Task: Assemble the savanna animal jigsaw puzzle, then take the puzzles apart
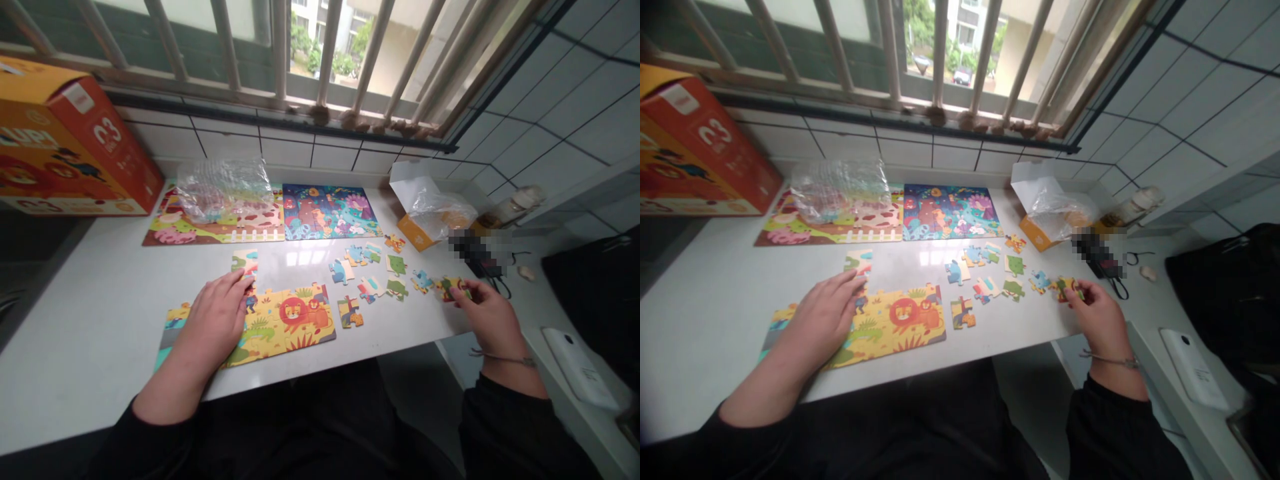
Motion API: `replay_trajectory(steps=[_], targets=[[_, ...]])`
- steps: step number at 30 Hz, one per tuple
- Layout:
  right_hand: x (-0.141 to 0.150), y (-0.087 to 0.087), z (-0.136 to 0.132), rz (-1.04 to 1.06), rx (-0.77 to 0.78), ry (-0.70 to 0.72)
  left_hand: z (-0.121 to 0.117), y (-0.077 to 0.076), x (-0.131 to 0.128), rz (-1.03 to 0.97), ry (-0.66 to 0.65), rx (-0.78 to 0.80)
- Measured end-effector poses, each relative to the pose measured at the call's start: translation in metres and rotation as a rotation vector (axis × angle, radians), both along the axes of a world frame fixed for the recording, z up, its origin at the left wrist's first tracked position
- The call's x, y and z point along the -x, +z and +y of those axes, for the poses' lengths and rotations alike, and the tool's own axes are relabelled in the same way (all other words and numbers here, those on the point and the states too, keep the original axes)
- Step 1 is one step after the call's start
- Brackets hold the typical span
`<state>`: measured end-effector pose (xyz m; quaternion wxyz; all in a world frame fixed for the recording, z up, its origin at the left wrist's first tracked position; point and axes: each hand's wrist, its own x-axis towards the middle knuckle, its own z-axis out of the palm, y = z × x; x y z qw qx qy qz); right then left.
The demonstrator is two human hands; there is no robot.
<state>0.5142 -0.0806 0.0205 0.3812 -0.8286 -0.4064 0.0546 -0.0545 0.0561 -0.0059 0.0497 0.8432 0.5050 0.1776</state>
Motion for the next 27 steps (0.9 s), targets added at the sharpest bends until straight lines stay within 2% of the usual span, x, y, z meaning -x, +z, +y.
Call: replay_trajectory(steps=[3, 5, 9, 13, 17, 20, 24, 27], targets=[[0.052, 0.009, 0.027, 0.417, -0.036, 0.185, 0.001, 0.001, 0.0, 0.008, -0.01, -0.007], [0.088, 0.013, 0.048, 0.599, -0.031, 0.336, 0.002, 0.001, 0.001, 0.01, -0.013, -0.008], [0.147, 0.017, 0.088, 0.732, -0.009, 0.615, 0.001, 0.002, 0.0, -0.004, -0.007, 0.0], [0.186, 0.019, 0.125, 0.766, -0.002, 0.723, -0.001, 0.005, -0.002, -0.005, 0.008, 0.008], [0.213, 0.015, 0.151, 0.818, -0.002, 0.762, -0.003, 0.007, -0.002, 0.0, 0.015, 0.014], [0.225, 0.008, 0.158, 0.838, -0.021, 0.789, -0.005, 0.009, -0.002, 0.0, 0.013, 0.019], [0.225, 0.002, 0.158, 0.85, -0.048, 0.816, -0.005, 0.011, -0.003, 0.0, 0.014, 0.025], [0.221, 0.002, 0.158, 0.776, -0.059, 0.838, -0.004, 0.012, -0.003, 0.004, 0.013, 0.034]])
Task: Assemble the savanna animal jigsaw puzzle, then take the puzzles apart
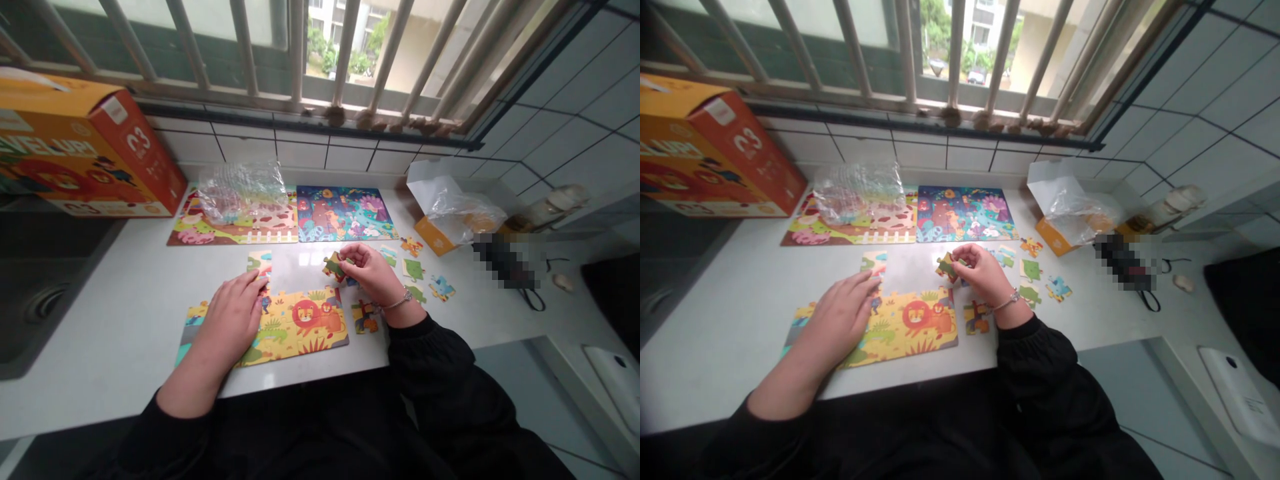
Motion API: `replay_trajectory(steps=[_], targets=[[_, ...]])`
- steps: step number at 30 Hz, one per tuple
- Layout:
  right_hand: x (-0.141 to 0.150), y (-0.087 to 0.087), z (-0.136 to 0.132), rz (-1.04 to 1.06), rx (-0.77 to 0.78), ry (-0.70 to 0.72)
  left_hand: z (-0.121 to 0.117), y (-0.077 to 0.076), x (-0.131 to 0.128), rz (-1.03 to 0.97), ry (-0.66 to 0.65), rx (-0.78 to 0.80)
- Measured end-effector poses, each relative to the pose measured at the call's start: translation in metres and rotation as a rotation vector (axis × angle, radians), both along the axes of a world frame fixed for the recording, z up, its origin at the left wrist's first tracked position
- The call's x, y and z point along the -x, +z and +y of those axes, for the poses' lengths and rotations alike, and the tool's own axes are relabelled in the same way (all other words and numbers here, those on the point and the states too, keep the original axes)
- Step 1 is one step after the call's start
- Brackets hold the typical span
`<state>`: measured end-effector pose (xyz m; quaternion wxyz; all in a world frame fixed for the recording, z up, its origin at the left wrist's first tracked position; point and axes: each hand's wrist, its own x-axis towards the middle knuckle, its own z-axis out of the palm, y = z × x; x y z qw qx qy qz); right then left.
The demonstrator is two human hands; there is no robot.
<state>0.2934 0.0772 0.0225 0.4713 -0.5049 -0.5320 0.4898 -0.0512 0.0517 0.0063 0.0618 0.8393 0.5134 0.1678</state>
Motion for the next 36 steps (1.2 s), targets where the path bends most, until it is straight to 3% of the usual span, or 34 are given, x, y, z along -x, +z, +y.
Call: replay_trajectory(steps=[9, 23, 36], targets=[[-0.003, 0.0, 0.0, -0.247, -0.061, 0.016, 0.0, 0.001, -0.001, -0.007, 0.006, 0.004], [0.004, -0.011, 0.007, -0.319, -0.144, 0.044, 0.001, -0.002, 0.0, -0.011, -0.004, -0.014], [0.013, -0.015, 0.008, -0.706, -0.452, 0.116, -0.001, -0.001, -0.001, -0.024, 0.008, -0.003]])
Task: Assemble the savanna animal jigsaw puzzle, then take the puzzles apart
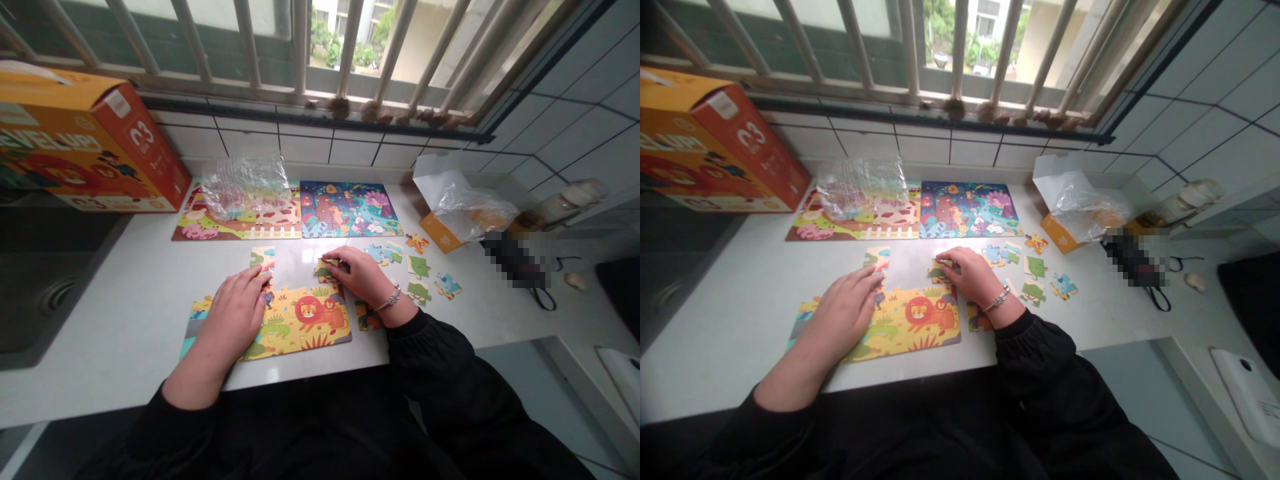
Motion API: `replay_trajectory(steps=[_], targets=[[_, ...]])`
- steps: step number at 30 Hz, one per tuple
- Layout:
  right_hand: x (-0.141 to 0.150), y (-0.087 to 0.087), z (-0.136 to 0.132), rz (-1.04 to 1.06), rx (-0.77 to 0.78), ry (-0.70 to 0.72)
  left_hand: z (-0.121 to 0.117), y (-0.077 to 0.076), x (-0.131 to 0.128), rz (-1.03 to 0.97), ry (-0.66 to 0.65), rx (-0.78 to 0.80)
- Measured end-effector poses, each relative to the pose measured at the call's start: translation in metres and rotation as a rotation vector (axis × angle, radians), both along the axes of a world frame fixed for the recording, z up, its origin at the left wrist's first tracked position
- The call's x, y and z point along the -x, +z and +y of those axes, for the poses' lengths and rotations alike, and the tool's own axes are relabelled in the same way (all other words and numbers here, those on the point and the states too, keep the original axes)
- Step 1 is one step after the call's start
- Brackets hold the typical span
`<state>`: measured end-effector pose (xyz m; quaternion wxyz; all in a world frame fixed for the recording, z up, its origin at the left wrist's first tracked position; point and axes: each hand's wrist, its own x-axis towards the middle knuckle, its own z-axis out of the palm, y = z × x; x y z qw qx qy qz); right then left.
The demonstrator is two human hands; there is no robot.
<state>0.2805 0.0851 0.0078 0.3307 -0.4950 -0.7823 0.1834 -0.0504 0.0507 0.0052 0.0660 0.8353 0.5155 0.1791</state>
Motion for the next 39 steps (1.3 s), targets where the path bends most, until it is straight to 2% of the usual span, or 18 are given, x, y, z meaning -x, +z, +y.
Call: replay_trajectory(steps=[6, 11, 14, 24, 29, 39], targets=[[0.0, 0.001, -0.001, -0.022, -0.014, 0.033, 0.0, 0.0, 0.0, -0.002, -0.005, -0.001], [-0.001, 0.007, -0.005, 0.2, 0.135, -0.023, 0.0, 0.001, 0.0, -0.004, -0.004, 0.009], [-0.002, 0.007, -0.005, 0.229, 0.194, -0.023, 0.0, 0.001, 0.0, 0.007, -0.004, 0.006], [0.0, 0.002, -0.003, -0.095, -0.033, 0.08, -0.001, 0.0, -0.001, 0.008, 0.002, 0.005], [0.0, 0.003, -0.003, -0.225, -0.066, 0.139, 0.0, 0.002, -0.001, 0.001, -0.002, 0.017], [0.002, 0.007, -0.011, -0.364, -0.084, 0.145, 0.001, 0.001, 0.0, 0.016, -0.011, 0.009]])
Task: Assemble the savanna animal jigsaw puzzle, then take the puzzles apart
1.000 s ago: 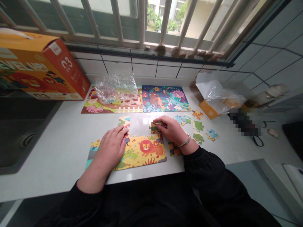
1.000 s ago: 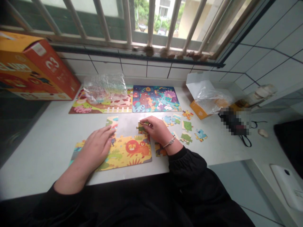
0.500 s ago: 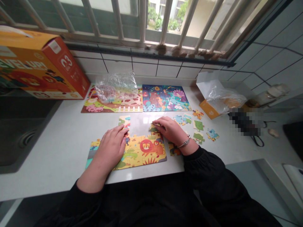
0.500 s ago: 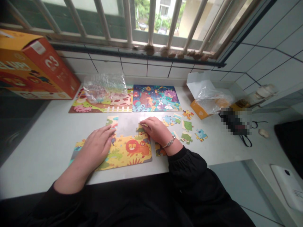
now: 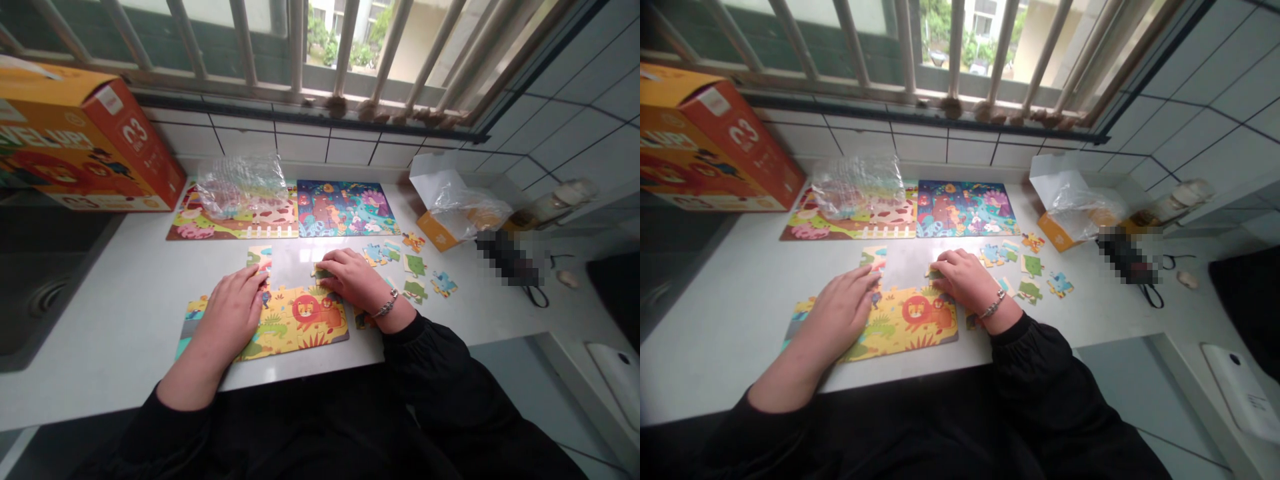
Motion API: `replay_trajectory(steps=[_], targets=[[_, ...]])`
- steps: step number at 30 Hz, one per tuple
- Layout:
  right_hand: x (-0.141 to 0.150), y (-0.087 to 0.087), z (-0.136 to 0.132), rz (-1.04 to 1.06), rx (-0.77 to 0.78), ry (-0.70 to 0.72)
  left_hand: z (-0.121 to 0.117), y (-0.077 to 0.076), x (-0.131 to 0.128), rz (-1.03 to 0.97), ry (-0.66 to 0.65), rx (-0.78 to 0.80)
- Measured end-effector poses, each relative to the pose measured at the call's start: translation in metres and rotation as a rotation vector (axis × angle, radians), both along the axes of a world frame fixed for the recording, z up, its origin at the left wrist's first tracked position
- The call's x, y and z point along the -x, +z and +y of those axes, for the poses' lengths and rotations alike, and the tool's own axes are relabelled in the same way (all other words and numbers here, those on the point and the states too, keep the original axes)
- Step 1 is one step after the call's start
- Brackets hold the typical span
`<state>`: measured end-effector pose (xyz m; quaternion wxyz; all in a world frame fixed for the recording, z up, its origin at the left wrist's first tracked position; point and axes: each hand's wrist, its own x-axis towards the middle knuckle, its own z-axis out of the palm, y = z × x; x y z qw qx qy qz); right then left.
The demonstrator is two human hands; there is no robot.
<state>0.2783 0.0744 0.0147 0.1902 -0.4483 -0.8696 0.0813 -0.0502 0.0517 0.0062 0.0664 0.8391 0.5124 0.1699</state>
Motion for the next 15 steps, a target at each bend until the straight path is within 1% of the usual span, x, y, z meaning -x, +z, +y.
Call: replay_trajectory(steps=[6, 9, 15], targets=[[-0.0007, -0.0008, 0.0014, 0.011, 0.005, 0.014, 0.0009, -0.0046, 0.0017, 0.005, 0.003, -0.006], [-0.0014, -0.0023, 0.0026, 0.027, 0.006, 0.024, 0.0012, -0.0044, 0.0018, 0.006, 0.002, -0.008], [-0.0016, -0.0023, 0.002, 0.021, 0.001, -0.011, 0.0015, -0.0028, 0.0012, -0.012, 0.001, 0.002]])
